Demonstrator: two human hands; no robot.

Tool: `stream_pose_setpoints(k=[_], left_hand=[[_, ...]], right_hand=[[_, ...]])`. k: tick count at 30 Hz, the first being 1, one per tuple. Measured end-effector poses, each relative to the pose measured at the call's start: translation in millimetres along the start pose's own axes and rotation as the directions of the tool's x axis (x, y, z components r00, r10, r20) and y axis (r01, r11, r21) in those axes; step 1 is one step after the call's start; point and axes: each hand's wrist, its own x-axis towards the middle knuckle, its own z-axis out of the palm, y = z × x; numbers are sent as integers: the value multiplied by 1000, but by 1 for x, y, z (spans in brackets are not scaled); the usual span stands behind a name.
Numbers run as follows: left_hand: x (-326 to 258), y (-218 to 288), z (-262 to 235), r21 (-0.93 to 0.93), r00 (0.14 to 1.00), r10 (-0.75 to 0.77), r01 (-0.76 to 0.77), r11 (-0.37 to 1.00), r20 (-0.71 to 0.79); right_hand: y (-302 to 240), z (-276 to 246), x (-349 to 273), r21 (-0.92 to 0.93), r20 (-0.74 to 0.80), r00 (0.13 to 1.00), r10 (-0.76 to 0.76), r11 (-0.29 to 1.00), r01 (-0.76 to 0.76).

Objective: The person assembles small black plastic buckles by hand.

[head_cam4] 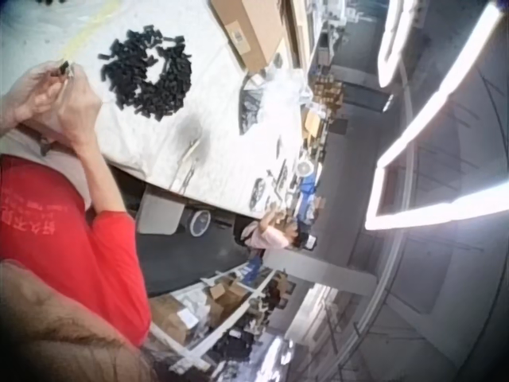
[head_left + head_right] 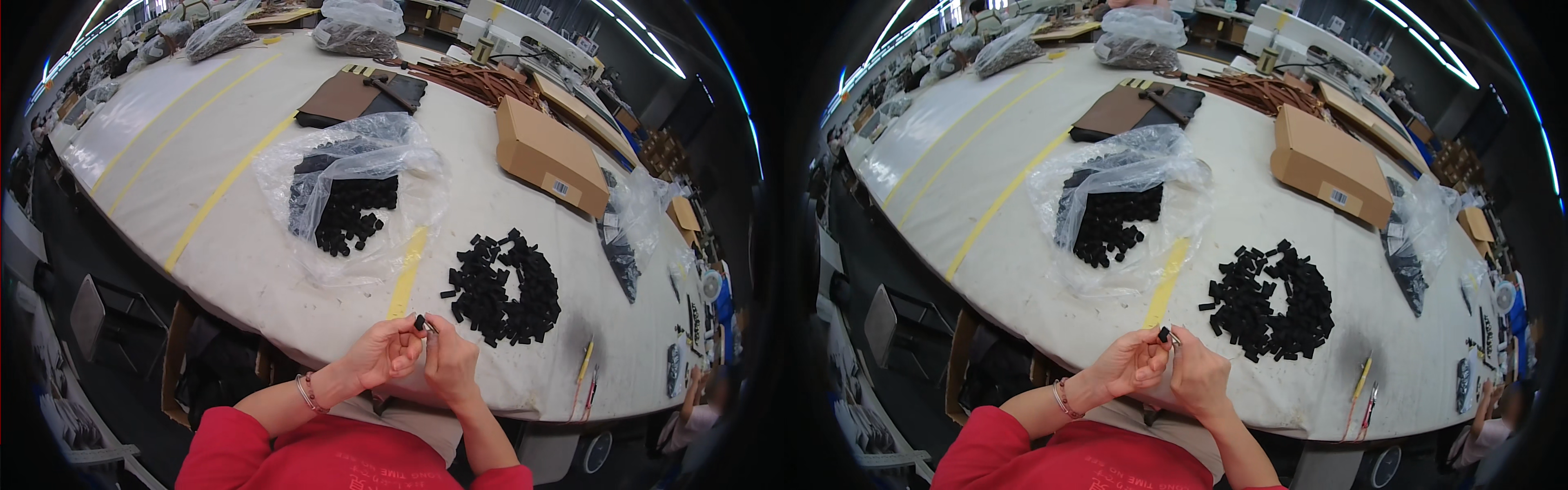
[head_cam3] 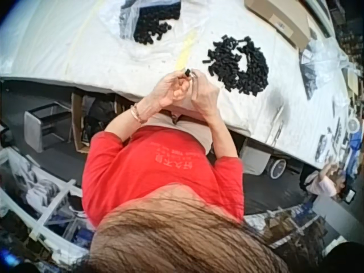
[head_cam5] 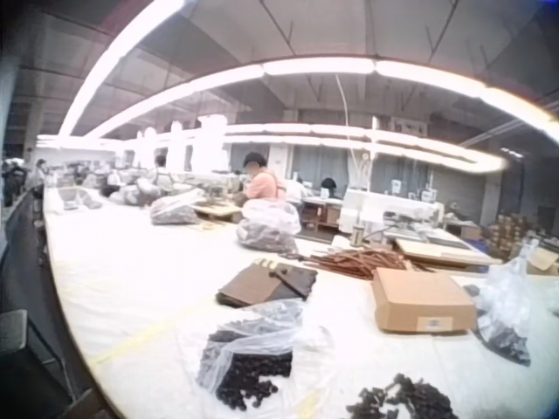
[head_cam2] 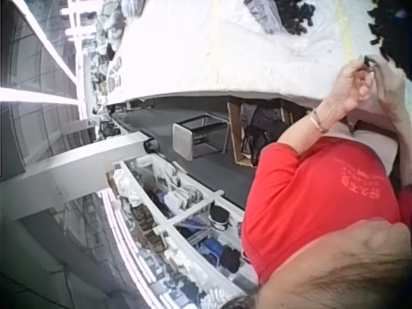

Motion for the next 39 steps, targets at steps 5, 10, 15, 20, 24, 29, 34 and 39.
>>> stream_pose_setpoints(k=[5, 10, 15, 20, 24, 29, 34, 39], left_hand=[[-6, -3, 5, -204, 997, 13, -27, 979, -73], [-12, -4, 17, -172, 996, -14, -2, 985, -91], [-10, -5, 10, -199, 992, 14, -39, 979, -123], [-5, -7, 4, -30, 955, 205, -216, 976, -214], [-2, 0, 6, 62, 940, 231, -223, 973, -250], [8, 48, 9, 129, 839, 431, -412, 902, -333], [5, 64, 15, 129, 794, 511, -498, 858, -329], [-1, 52, -3, 342, 884, 438, -365, 866, -164]], right_hand=[[0, 2, 0, -181, 25, 987, -161, 970, 163], [7, 3, 0, -219, -16, 974, -225, 952, 216], [7, 6, 0, -216, -38, 961, -273, 941, 259], [-8, 6, -8, 717, 416, 784, 460, 364, -594], [-12, -4, 2, 704, 600, 636, 485, 56, -708], [23, -26, 31, -65, 168, 951, 259, 966, -252], [51, -12, 57, -437, 318, 943, 100, 898, 52], [54, -7, 68, -507, 564, 811, 155, 840, 192]])
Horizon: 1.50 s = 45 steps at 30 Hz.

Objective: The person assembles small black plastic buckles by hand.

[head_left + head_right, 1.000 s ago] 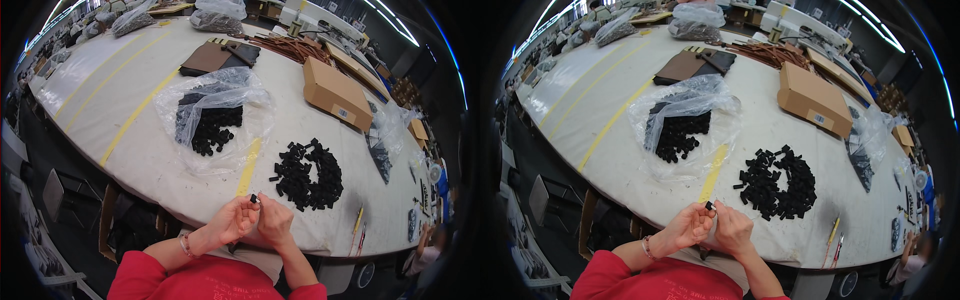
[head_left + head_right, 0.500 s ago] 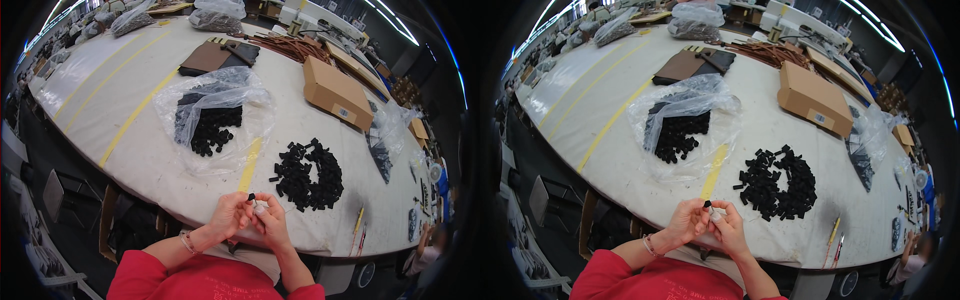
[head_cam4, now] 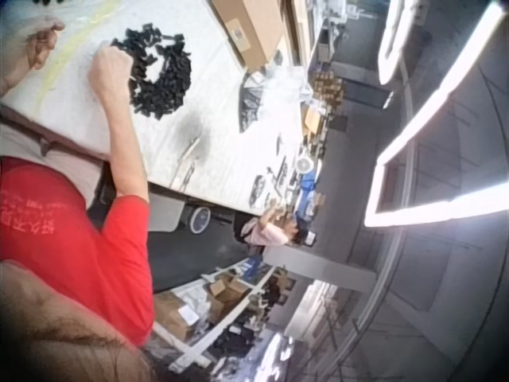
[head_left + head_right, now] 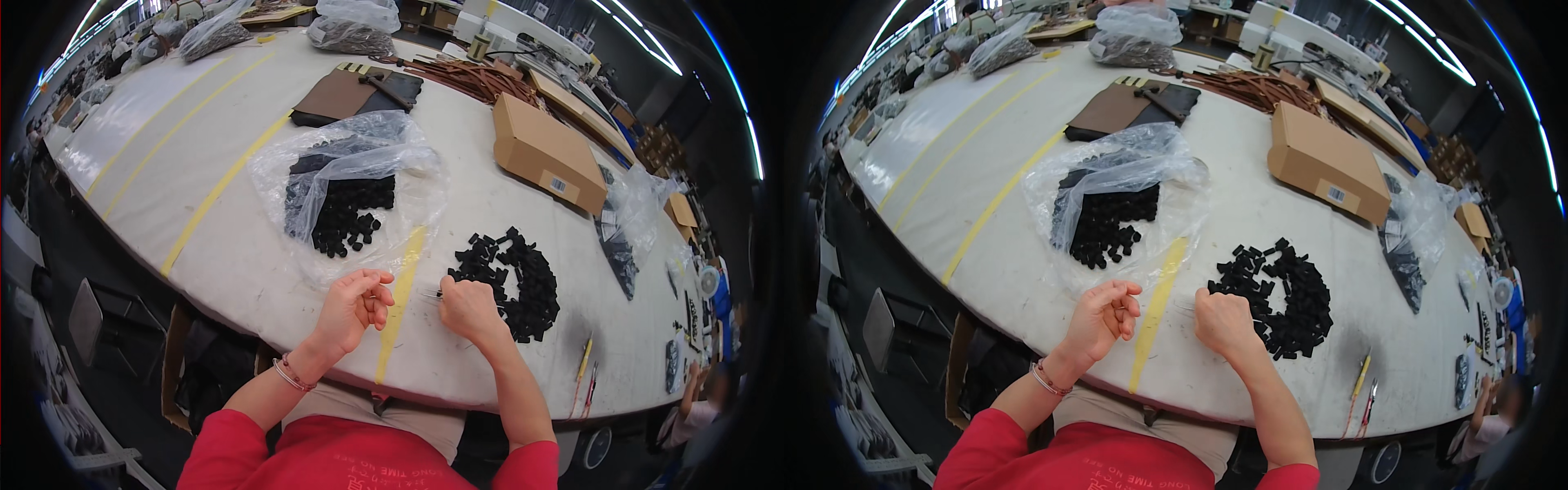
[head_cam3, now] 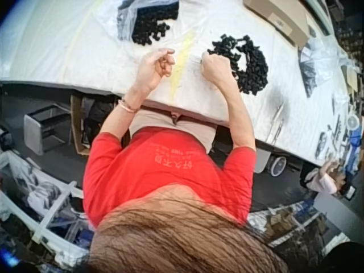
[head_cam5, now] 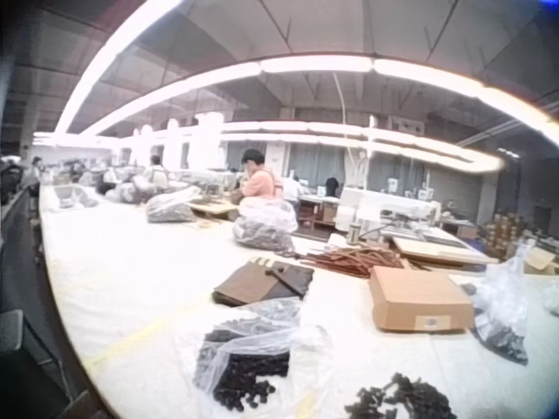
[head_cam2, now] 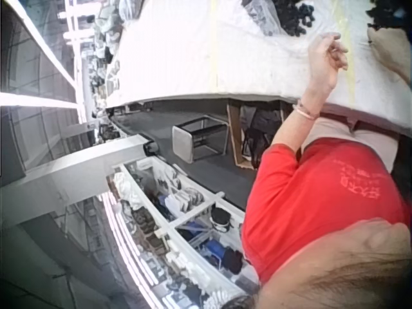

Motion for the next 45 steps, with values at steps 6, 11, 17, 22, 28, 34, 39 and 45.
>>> stream_pose_setpoints(k=[6, 11, 17, 22, 28, 34, 39, 45], left_hand=[[0, -17, 8, 43, 990, -137, 137, 990, -17], [0, -24, 13, -69, 952, -306, 307, 949, 22], [-2, -35, 15, -187, 924, -333, 367, 911, 188], [-4, -33, 17, -177, 945, -276, 307, 935, 176], [-7, -35, 13, -1, 962, -245, 247, 969, 122], [-8, -35, 12, 48, 972, -214, 210, 977, 95], [-8, -38, 6, 113, 974, -203, 192, 975, 100], [-12, -38, 13, 435, 995, -76, 44, 899, 57]], right_hand=[[3, 9, -6, 73, -113, 991, 78, 995, -70], [-14, -4, -25, 268, -500, 864, -51, 940, 211], [-30, 1, -40, 194, -643, 736, -213, 884, 425], [-42, 2, -50, 949, -181, 905, 386, 310, 58], [-44, 5, -49, 966, -92, 927, 363, 258, -5], [-46, 5, -50, 968, -126, 928, 351, 249, 37], [-45, 4, -49, 950, -107, 939, 328, 311, 0], [-44, 4, -50, 942, -94, 942, 323, 336, -21]])
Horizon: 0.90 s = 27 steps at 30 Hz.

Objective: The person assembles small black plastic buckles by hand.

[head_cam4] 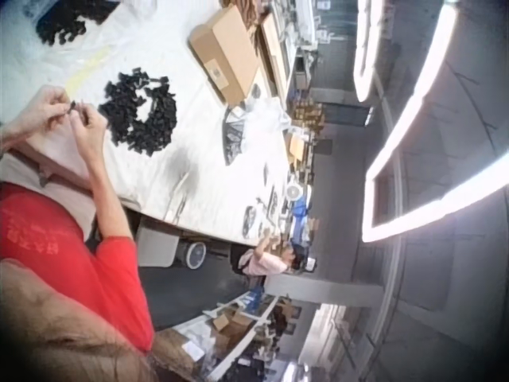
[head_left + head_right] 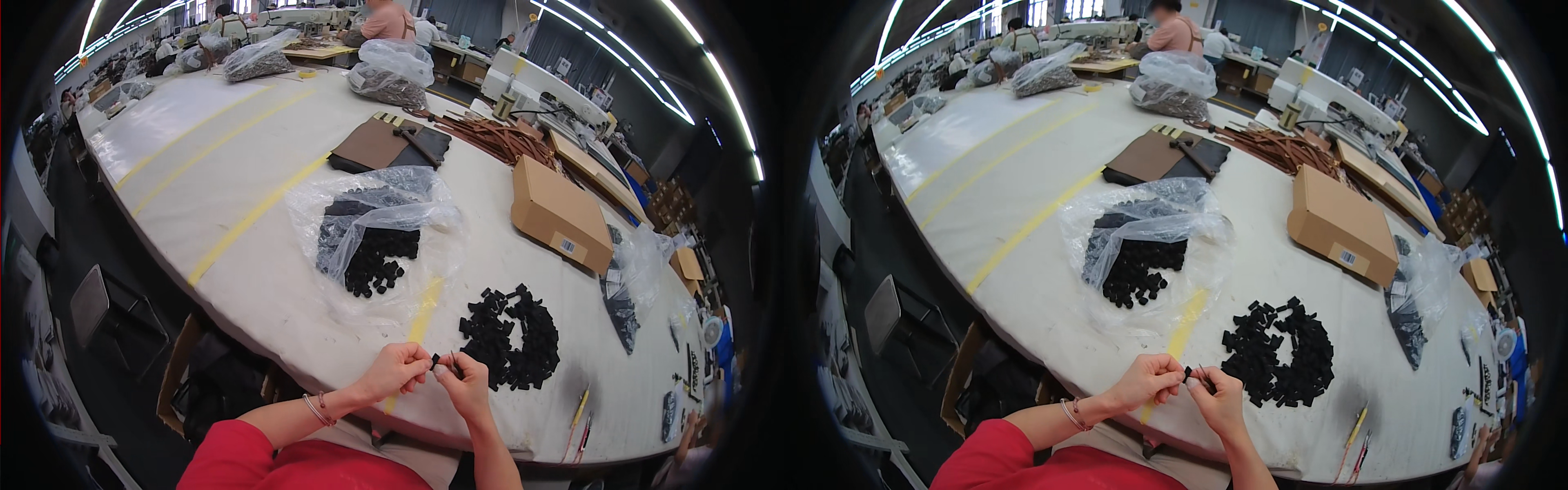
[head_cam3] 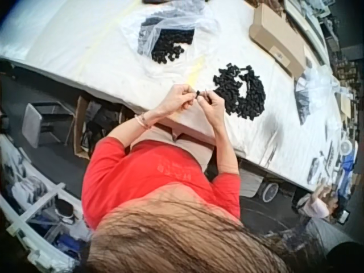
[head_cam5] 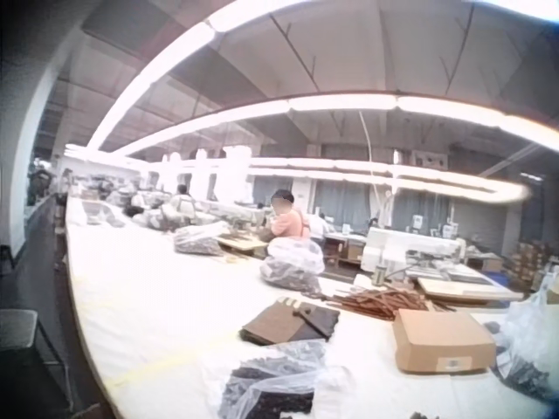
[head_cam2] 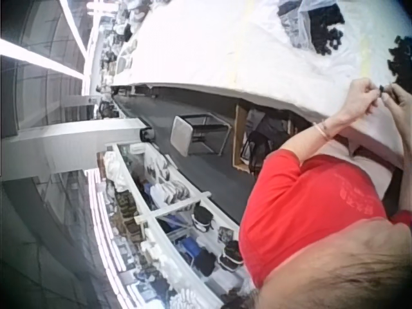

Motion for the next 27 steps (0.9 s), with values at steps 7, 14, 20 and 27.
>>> stream_pose_setpoints(k=[7, 14, 20, 27], left_hand=[[-1, -1, -1, 59, 1000, 1, -1, 998, -9], [-5, 4, 6, 321, 975, 211, -180, 930, -66], [-6, -1, 8, 742, 633, 760, -579, 338, 148], [-7, -6, 14, 513, 767, 641, -555, 655, 12]], right_hand=[[-7, -3, 1, -51, 44, 998, 55, 997, -53], [-2, 3, 1, -41, -33, 999, 24, 999, -25], [-8, 8, 1, -105, -61, 998, 8, 994, -15], [-4, 12, -4, -195, -64, 986, -156, 971, 141]])
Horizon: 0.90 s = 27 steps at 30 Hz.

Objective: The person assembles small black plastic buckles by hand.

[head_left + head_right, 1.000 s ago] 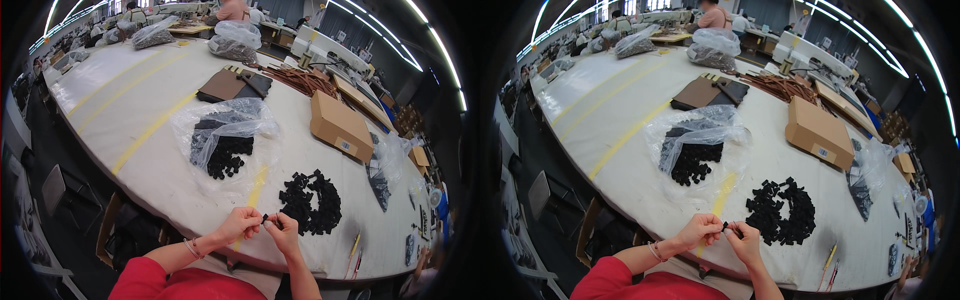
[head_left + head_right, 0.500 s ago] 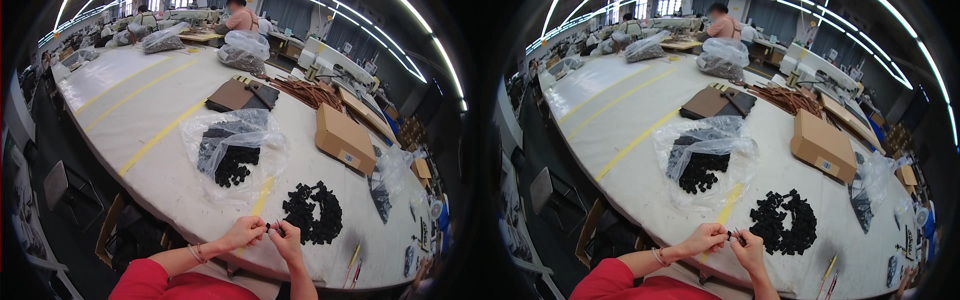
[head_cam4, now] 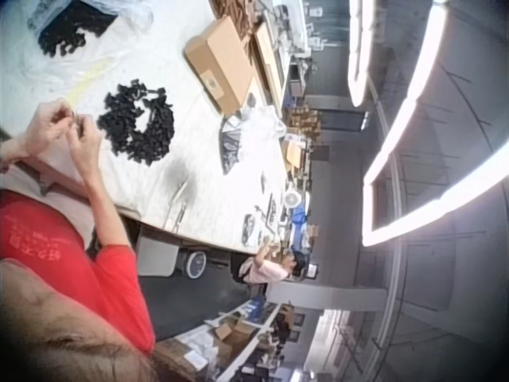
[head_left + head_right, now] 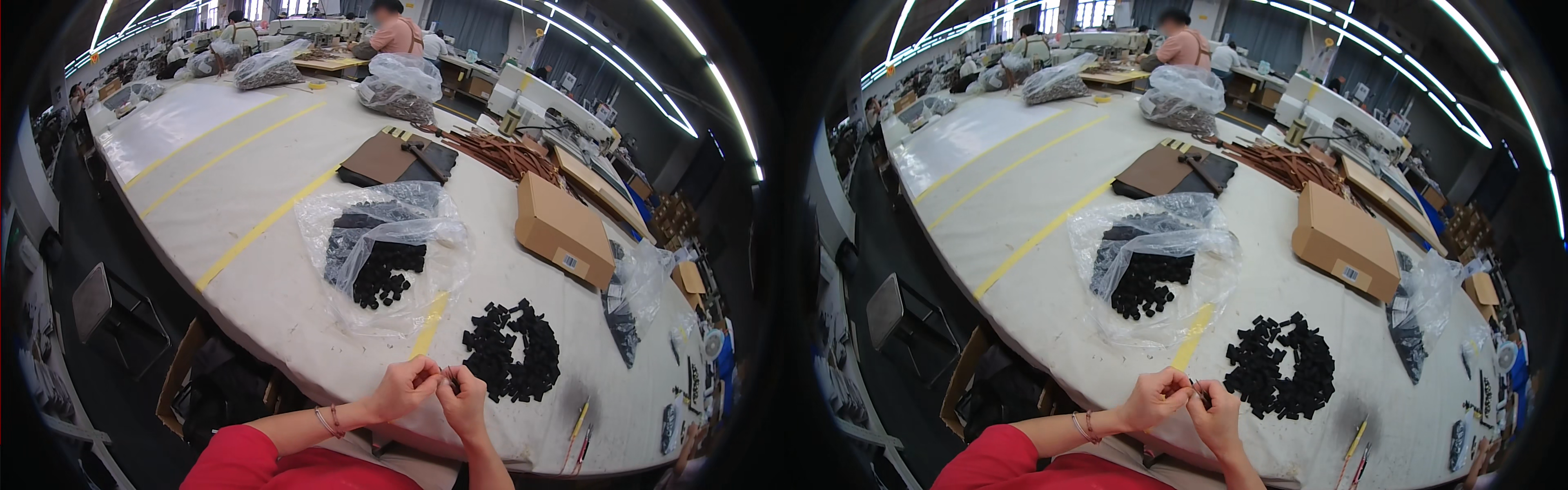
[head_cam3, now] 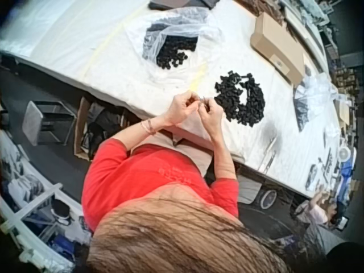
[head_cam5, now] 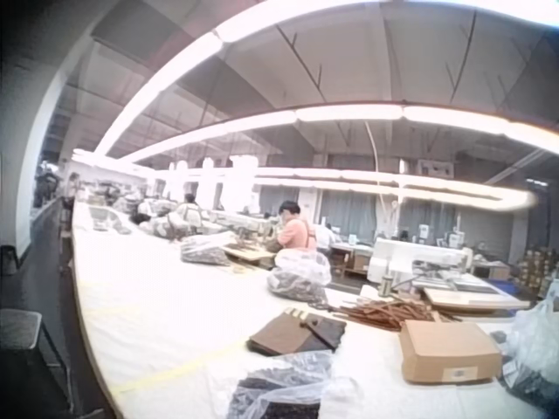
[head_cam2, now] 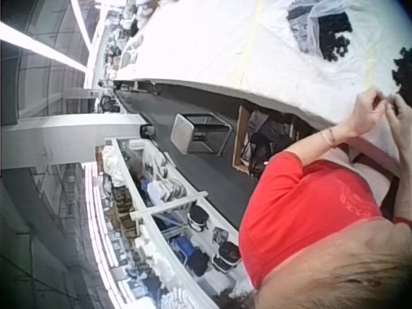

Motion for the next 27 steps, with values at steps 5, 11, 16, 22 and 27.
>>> stream_pose_setpoints(k=[5, 11, 16, 22, 27], left_hand=[[1, -4, -1, -528, 892, -417, 443, 725, 177], [6, -11, -13, -582, 790, -453, 611, 536, 413], [8, -11, -14, -571, 777, -485, 627, 530, 402], [7, -6, -11, -459, 815, -478, 580, 673, 328], [-3, -4, -5, -118, 953, -269, 286, 951, 140]], right_hand=[[1, -3, -3, 135, -10, 993, 117, 984, -114], [-3, -19, 5, 245, 292, 928, 231, 920, -306], [-5, -16, 7, 271, 262, 921, 287, 895, -356], [4, -11, 4, 242, 176, 950, 259, 924, -297], [3, -8, 1, 118, 84, 973, 213, 968, -222]])
